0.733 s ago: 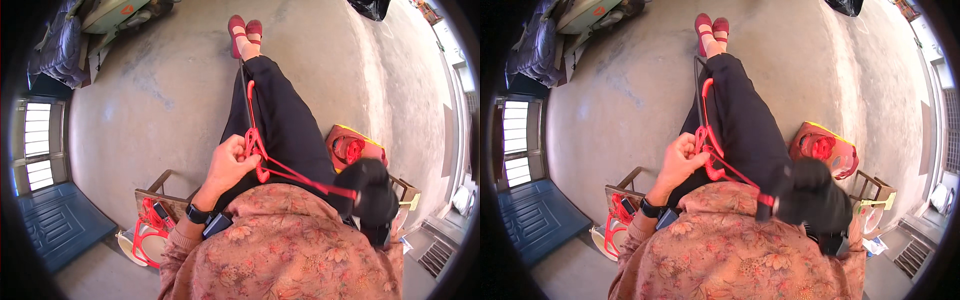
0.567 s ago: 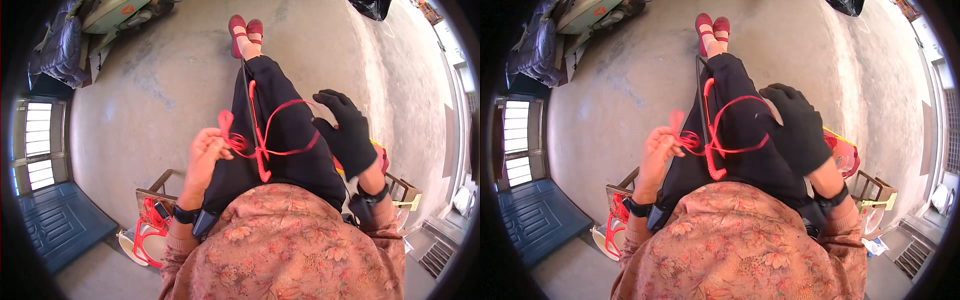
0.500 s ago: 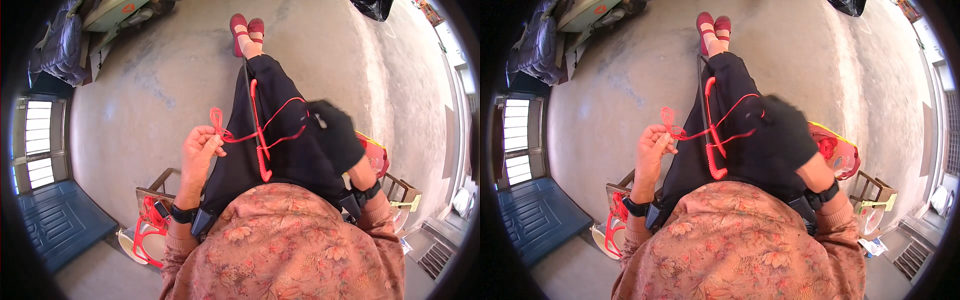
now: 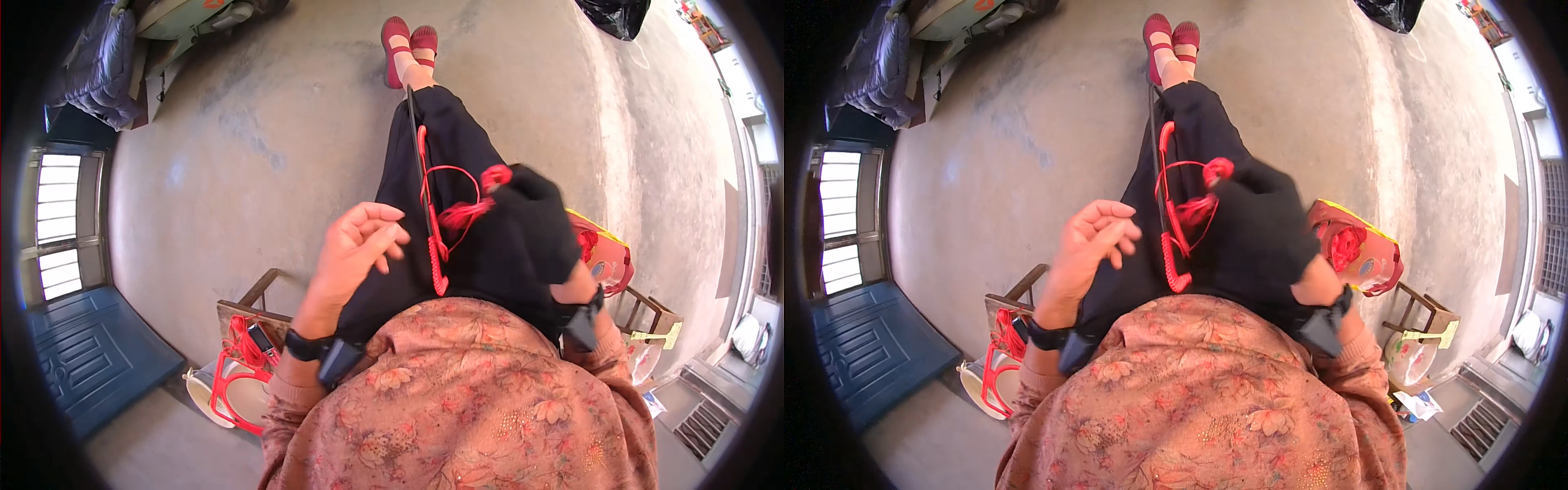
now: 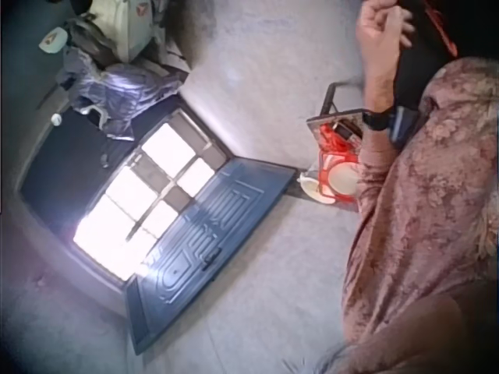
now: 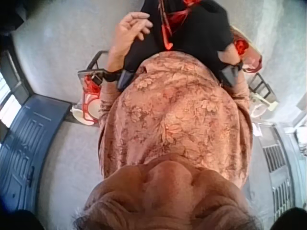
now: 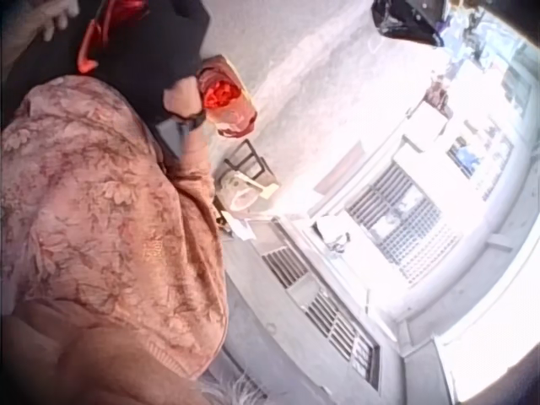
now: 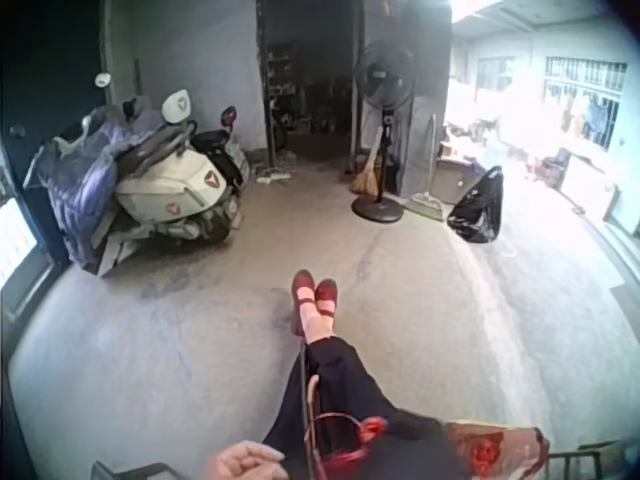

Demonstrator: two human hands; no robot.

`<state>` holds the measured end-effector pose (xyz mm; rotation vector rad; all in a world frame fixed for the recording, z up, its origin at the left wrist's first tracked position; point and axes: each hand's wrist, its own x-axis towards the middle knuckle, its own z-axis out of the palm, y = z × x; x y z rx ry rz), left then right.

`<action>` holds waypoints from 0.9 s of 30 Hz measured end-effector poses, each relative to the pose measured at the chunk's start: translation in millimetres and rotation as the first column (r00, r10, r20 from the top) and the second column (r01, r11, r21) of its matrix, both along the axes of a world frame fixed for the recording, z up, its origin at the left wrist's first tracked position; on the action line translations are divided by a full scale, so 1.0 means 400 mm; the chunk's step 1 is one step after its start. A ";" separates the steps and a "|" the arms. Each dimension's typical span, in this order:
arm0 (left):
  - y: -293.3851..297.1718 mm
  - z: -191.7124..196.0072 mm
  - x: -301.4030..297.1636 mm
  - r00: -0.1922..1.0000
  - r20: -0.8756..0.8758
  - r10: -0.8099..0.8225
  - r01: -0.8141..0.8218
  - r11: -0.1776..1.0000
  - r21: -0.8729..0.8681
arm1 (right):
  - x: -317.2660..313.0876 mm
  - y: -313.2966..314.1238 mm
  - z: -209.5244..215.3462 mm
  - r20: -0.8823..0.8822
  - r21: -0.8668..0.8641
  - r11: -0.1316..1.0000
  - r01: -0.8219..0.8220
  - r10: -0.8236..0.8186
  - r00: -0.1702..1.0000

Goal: The person is wrapping a red plastic cord around a black metal chair frame component.

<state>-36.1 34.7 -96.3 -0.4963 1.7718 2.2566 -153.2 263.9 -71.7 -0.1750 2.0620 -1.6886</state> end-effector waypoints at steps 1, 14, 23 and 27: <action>0.003 0.028 0.007 1.000 0.004 0.011 -0.011 1.000 0.001 | 0.002 0.001 0.052 0.102 -0.178 0.981 0.079 -0.062 0.993; -0.029 -0.003 0.092 0.992 -0.121 0.046 0.088 0.444 0.892 | 0.075 0.093 0.104 0.455 -0.283 0.874 -0.396 0.486 0.746; 0.144 0.079 -0.064 0.996 0.019 -0.093 0.035 0.551 0.834 | 0.124 0.197 0.267 0.272 -0.511 0.820 -0.258 0.439 0.856; 0.040 0.109 -0.045 0.982 0.003 0.188 -0.083 0.419 0.904 | 0.118 0.191 0.235 0.296 -0.320 0.940 -0.116 0.216 0.930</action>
